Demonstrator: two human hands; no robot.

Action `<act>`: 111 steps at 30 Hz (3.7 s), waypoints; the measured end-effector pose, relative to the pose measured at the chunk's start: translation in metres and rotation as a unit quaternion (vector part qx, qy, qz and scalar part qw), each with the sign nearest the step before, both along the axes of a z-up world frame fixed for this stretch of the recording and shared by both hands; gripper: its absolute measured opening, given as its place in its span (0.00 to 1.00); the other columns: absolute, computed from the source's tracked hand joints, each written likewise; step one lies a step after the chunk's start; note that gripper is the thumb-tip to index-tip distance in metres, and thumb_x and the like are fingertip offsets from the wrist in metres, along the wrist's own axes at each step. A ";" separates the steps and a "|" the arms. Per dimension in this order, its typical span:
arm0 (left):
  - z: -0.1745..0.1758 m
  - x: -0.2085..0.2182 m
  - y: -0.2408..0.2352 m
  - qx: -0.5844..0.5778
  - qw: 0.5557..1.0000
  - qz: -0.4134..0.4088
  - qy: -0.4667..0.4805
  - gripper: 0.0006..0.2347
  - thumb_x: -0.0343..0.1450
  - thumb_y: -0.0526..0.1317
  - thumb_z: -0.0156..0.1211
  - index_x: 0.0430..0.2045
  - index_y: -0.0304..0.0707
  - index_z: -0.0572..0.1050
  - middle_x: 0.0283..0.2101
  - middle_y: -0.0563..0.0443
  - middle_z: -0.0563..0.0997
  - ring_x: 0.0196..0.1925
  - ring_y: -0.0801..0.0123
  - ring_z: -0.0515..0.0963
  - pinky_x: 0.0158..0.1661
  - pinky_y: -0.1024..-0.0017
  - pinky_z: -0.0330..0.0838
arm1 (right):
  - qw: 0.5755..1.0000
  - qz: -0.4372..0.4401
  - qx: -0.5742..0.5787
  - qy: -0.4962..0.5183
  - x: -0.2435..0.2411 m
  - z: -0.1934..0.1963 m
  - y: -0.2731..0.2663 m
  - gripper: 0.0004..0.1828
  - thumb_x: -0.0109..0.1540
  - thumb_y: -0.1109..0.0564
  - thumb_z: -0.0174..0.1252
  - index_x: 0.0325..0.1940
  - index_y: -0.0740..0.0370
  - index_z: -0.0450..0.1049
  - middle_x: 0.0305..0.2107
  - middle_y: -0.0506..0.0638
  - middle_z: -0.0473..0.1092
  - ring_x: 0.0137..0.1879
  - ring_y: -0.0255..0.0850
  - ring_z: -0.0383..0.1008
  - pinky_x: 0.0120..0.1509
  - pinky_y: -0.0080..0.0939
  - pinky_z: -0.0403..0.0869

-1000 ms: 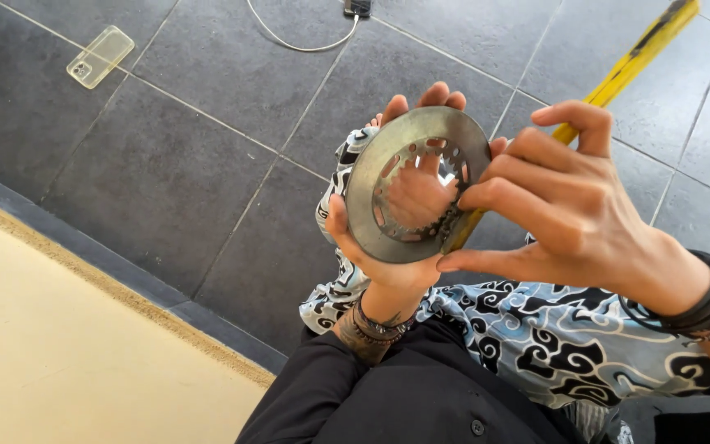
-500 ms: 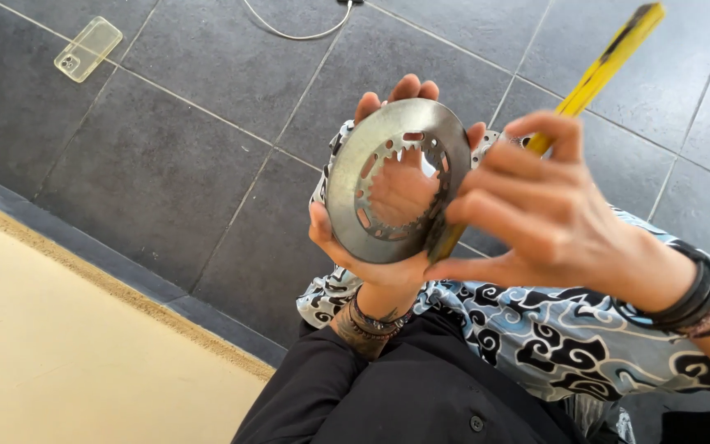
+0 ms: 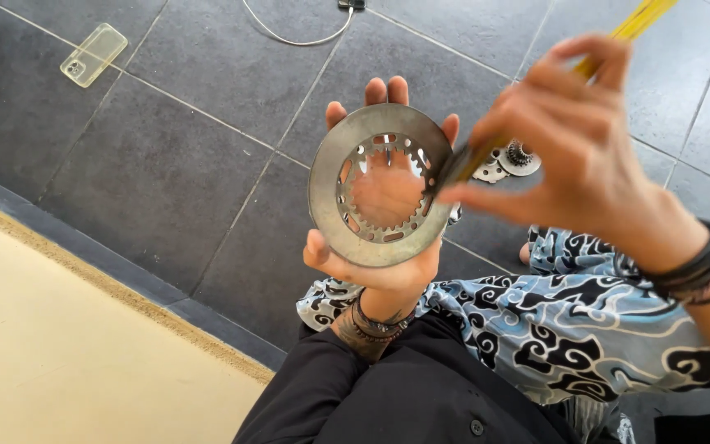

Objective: The person sits on the floor and scrubs a circular metal part with a yellow-handled brush. They rotate the part to clean different areas, including the inner teeth and outer rim, and briefly inspect it before continuing to scrub.

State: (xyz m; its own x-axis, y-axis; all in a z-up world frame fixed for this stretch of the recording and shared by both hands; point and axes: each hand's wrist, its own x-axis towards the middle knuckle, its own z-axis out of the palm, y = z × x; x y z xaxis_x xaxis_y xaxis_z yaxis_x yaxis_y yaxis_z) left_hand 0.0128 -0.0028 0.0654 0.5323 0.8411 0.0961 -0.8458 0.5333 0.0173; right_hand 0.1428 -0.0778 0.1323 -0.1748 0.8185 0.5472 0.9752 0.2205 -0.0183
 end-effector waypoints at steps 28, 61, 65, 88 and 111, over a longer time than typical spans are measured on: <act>0.065 0.000 0.013 -0.214 0.971 -0.002 0.103 0.53 0.43 0.57 0.38 0.71 0.37 0.51 0.75 0.28 0.54 0.85 0.37 0.50 0.67 0.30 0.48 | 0.997 -0.060 0.016 -0.040 0.011 -0.008 -0.002 0.30 0.67 0.29 0.71 0.34 0.57 0.74 0.27 0.45 0.73 0.36 0.43 0.65 0.68 0.53 0.55; 0.048 -0.007 0.019 -0.208 0.976 -0.059 0.030 0.51 0.47 0.58 0.33 0.73 0.40 0.49 0.76 0.32 0.51 0.86 0.42 0.46 0.68 0.24 0.42 | 0.999 0.009 -0.022 -0.026 -0.019 -0.004 0.013 0.30 0.57 0.29 0.74 0.35 0.57 0.77 0.33 0.49 0.78 0.37 0.42 0.74 0.67 0.52 0.59; -0.006 0.007 0.006 -0.021 0.999 0.008 -0.042 0.44 0.62 0.62 0.46 0.74 0.35 0.54 0.74 0.29 0.57 0.84 0.39 0.51 0.67 0.28 0.59 | 0.998 -0.051 -0.030 -0.008 0.002 -0.002 0.009 0.30 0.60 0.32 0.76 0.41 0.61 0.79 0.36 0.45 0.79 0.42 0.44 0.77 0.73 0.57 0.58; 0.004 0.006 0.006 -0.071 0.997 -0.007 -0.018 0.45 0.60 0.62 0.39 0.73 0.35 0.54 0.75 0.29 0.57 0.85 0.38 0.51 0.69 0.32 0.54 | 0.999 -0.003 -0.041 0.011 -0.014 -0.002 0.014 0.29 0.57 0.33 0.76 0.36 0.59 0.76 0.33 0.49 0.78 0.39 0.42 0.75 0.69 0.54 0.58; 0.047 -0.003 -0.003 -0.159 0.970 -0.168 0.080 0.51 0.49 0.60 0.38 0.73 0.34 0.51 0.76 0.26 0.53 0.85 0.33 0.48 0.68 0.39 0.48 | 0.999 -0.022 -0.029 -0.036 -0.024 0.005 -0.027 0.32 0.59 0.26 0.67 0.33 0.58 0.74 0.26 0.46 0.76 0.39 0.46 0.79 0.65 0.54 0.63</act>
State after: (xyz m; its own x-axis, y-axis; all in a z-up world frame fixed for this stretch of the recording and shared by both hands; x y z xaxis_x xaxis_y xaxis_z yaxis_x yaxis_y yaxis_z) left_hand 0.0094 -0.0061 0.1122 0.7686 0.5908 -0.2453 -0.6229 0.7786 -0.0764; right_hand 0.1188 -0.1048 0.1374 -0.1754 0.8563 0.4857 0.9831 0.1785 0.0403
